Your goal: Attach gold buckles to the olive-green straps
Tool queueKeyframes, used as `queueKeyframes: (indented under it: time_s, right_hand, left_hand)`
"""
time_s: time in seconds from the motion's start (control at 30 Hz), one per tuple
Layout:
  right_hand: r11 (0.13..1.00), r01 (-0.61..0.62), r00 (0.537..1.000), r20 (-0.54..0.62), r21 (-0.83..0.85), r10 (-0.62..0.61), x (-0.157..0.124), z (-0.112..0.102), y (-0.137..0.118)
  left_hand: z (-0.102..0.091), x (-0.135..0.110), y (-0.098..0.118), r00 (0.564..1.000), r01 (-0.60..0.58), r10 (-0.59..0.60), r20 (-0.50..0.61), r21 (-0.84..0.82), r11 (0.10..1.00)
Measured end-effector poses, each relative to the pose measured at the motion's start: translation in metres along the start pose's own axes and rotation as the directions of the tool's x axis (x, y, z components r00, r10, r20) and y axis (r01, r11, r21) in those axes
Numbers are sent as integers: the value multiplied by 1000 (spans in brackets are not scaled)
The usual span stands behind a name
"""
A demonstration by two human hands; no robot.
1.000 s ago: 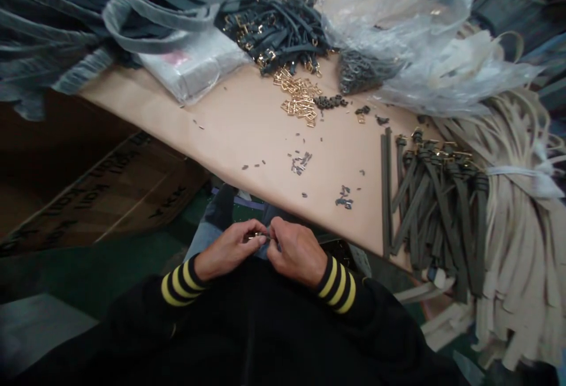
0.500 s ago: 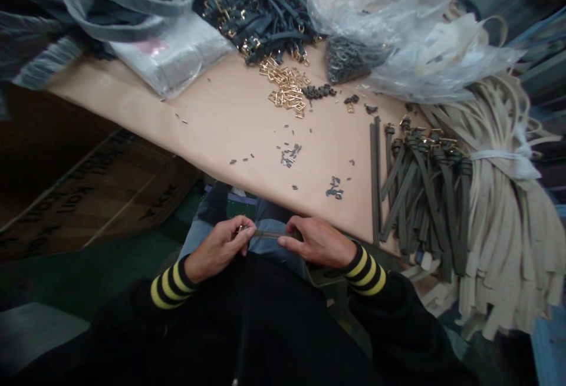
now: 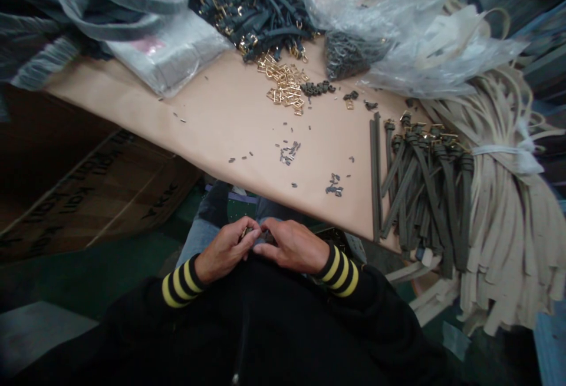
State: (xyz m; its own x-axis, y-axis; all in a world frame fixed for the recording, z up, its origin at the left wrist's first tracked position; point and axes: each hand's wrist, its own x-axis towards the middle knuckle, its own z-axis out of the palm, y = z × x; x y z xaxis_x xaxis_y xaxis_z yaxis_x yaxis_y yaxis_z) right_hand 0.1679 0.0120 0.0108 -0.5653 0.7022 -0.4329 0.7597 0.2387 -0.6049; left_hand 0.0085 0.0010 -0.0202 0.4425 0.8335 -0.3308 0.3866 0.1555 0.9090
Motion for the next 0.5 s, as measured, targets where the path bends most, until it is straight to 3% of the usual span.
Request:
queueKeyframes:
  time_s: [0.1, 0.27, 0.37, 0.5]
  right_hand:
    - [996, 10, 1000, 14, 91, -11, -6, -8, 7]
    - [939, -113, 977, 209, 325, 45, -13, -13, 16]
    - [892, -103, 982, 190, 441, 19, -10, -7, 15]
    - [914, -27, 992, 123, 404, -25, -5, 3, 17]
  left_hand:
    - [-2, 0, -2, 1000, -9, 9, 2, -4, 1000]
    - [-1, 2, -5, 1000, -25, 25, 18, 12, 1000]
    - [-1, 2, -6, 999, -29, 28, 18, 35, 999]
    - [-2, 1, -7, 999, -39, 38, 13, 63, 997]
